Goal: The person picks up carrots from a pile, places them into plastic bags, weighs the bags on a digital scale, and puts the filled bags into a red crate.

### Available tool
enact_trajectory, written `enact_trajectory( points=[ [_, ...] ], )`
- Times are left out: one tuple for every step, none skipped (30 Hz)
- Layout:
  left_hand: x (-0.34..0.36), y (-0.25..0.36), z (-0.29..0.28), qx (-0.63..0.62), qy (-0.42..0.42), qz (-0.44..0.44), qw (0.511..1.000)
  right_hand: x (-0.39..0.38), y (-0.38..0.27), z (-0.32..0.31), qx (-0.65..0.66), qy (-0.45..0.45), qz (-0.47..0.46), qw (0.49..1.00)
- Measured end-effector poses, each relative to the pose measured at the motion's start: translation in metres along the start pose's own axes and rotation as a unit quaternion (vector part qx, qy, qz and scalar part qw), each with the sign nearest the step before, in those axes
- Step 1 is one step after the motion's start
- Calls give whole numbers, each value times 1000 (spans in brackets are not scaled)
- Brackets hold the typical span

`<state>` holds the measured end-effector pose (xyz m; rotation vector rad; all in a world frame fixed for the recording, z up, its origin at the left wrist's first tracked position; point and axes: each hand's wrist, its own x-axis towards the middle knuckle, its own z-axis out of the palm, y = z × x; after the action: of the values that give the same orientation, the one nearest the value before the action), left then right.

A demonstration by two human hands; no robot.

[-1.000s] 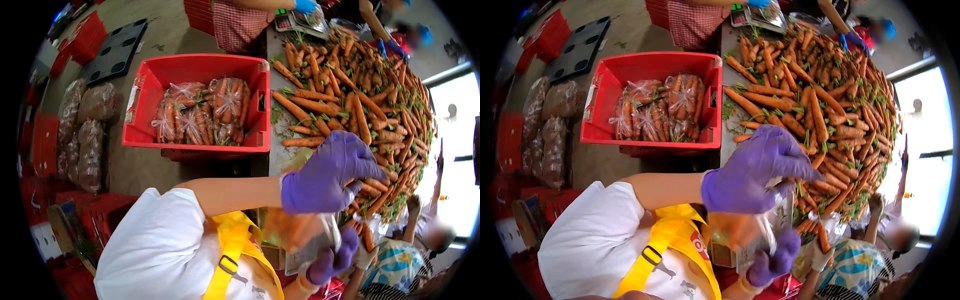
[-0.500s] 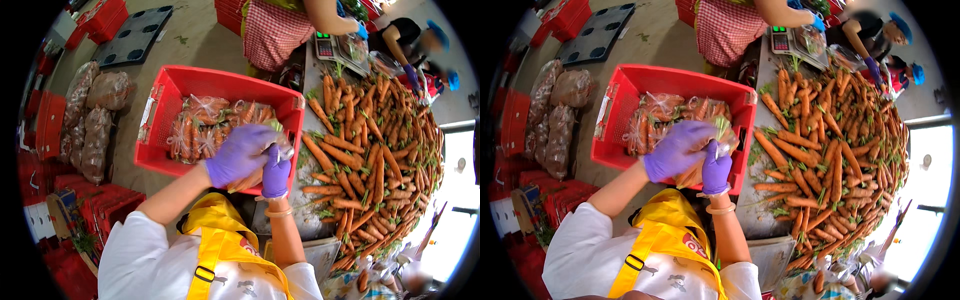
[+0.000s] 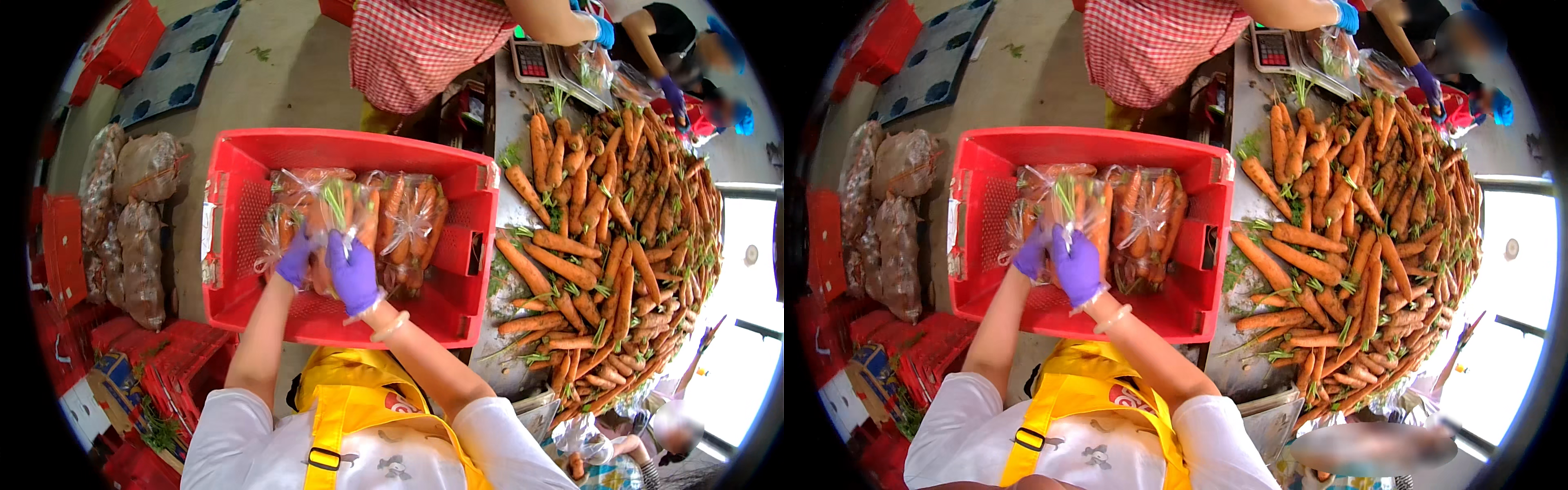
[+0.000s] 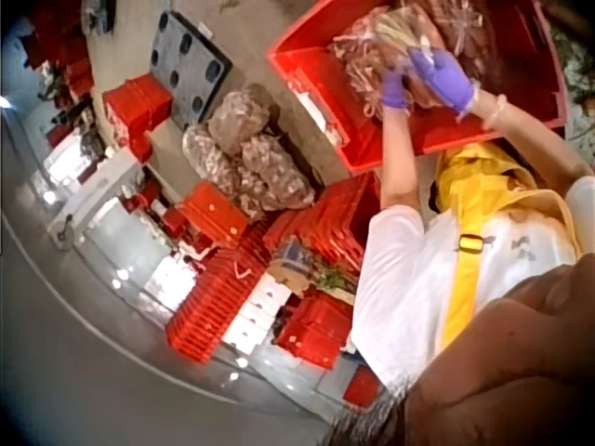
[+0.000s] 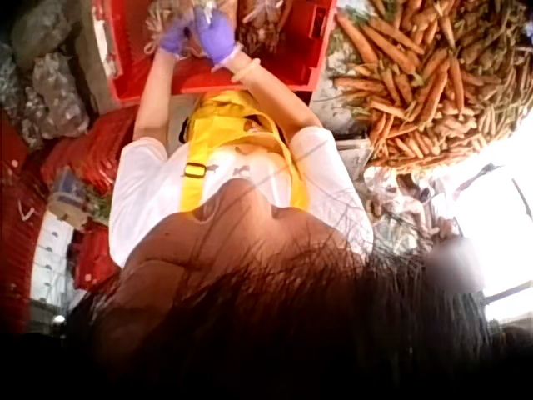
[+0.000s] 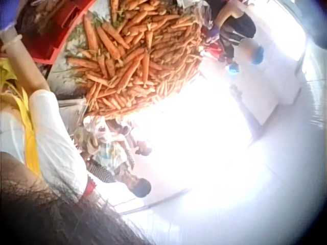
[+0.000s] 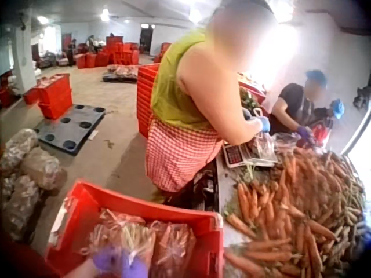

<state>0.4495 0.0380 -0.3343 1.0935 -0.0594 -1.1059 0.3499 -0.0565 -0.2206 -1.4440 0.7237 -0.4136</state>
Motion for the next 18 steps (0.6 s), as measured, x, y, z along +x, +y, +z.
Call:
enact_trajectory(
  points=[
    [11, 32, 21, 26, 10, 12, 1000, 15, 12, 2, 13, 22, -30, 999],
    [23, 51, 34, 51, 22, 26, 998, 29, 18, 1, 25, 41, -61, 997],
    [39, 47, 30, 13, 75, 47, 996, 40, 5, -4, 39, 7, -28, 999],
    [58, 31, 19, -24, 123, 68, 990, 45, 6, -5, -1, 24, -62, 998],
    [79, 14, 9, -58, 168, 91, 980, 50, 11, -6, -42, 45, -97, 993],
    [90, -9, 0, -15, 196, 84, 977, 52, 13, -10, -84, 65, -131, 986],
    [90, -35, -11, 76, 213, 69, 972, 39, 6, -19, -99, 6, -78, 992],
    [87, -59, -22, 190, 222, 56, 955, 24, -3, -25, -144, 11, -119, 982],
    [82, -78, -31, 282, 221, 50, 932, 6, -3, -36, -124, -13, -93, 988],
    [74, -90, -40, 344, 217, 55, 912, -15, -1, -47, -103, -37, -66, 992],
    [60, -72, -7, 334, 157, 22, 929, -33, 6, -74, -112, -37, -33, 992],
    [41, -55, 16, 324, 110, -10, 940, -57, 6, -95, -113, -49, -1, 992],
    [30, -63, -4, 367, 103, 2, 924, -84, 0, -109, -109, -40, 29, 993],
    [20, -72, -23, 411, 92, 16, 907, -112, -7, -126, -105, -27, 57, 992],
    [7, -67, -5, 457, 90, 34, 884, -141, -1, -147, -110, -2, 61, 992],
    [-11, -57, 12, 502, 90, 56, 859, -169, 5, -166, -113, 22, 63, 991],
    [-26, -55, 16, 533, 88, 74, 838, -194, -5, -183, -123, 49, 84, 988],
    [-36, -55, 23, 561, 81, 96, 818, -219, -15, -199, -135, 82, 104, 982]
  ],
)
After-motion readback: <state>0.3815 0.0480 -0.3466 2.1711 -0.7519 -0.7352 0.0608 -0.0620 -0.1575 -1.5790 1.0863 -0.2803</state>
